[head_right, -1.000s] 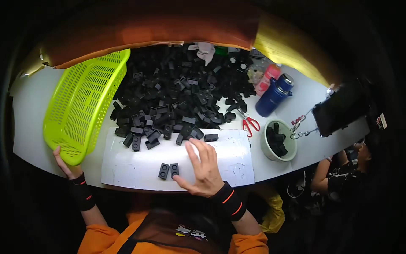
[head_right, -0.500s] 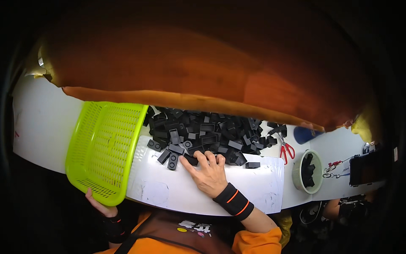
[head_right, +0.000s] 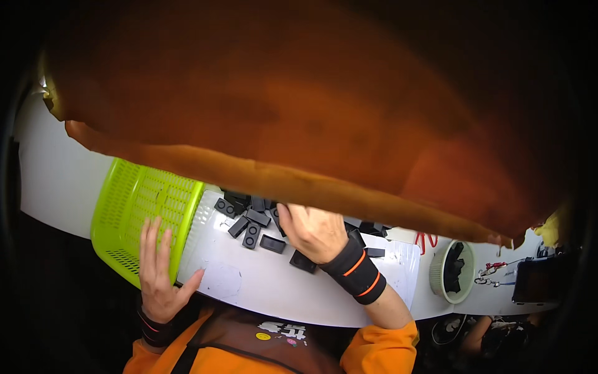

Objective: The person aligns and presses plastic blocks together by hand, places them into a basket, empties the basket into a crate, and trims excess plastic from a block using scissors.

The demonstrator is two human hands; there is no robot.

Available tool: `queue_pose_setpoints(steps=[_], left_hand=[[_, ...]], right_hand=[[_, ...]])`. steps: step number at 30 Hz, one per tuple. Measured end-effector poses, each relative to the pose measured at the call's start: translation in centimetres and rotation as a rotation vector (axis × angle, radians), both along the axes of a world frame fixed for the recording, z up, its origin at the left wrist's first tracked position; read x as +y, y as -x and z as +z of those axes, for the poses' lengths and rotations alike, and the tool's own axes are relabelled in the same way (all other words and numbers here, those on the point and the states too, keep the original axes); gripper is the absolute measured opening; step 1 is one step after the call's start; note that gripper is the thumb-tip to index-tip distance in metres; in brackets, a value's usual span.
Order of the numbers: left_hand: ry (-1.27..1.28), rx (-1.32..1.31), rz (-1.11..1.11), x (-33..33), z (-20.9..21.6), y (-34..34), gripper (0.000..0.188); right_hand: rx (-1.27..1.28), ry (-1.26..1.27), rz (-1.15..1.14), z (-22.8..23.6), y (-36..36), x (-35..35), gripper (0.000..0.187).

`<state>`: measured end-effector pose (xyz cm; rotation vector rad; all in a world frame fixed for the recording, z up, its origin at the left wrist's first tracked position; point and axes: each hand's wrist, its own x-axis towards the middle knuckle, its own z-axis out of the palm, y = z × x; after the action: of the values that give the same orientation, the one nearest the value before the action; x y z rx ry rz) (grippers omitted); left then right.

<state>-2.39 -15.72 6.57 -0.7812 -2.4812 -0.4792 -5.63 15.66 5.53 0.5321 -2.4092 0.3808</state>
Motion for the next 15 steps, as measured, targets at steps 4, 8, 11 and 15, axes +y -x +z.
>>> queue_pose_setpoints(steps=[4, 8, 11, 15], left_hand=[[0.185, -0.391, 0.072, -0.2, -2.3, 0.9, 0.067], [-0.085, -0.380, 0.155, -0.4, -0.3, -1.5, 0.068], [-0.126, -0.275, 0.190, 0.2, -0.1, -2.0, 0.066], [-0.046, -0.385, 0.244, 1.5, -0.6, -1.0, 0.065]], right_hand=[[-0.090, -0.206, 0.350, -2.1, 6.6, -3.8, 0.039], [-0.174, -0.293, 0.440, -5.9, 13.9, -6.6, 0.032], [0.088, -0.476, 0.401, -8.9, 17.9, -6.3, 0.042], [-0.001, -0.466, 0.400, -8.7, 18.6, -7.5, 0.044]])
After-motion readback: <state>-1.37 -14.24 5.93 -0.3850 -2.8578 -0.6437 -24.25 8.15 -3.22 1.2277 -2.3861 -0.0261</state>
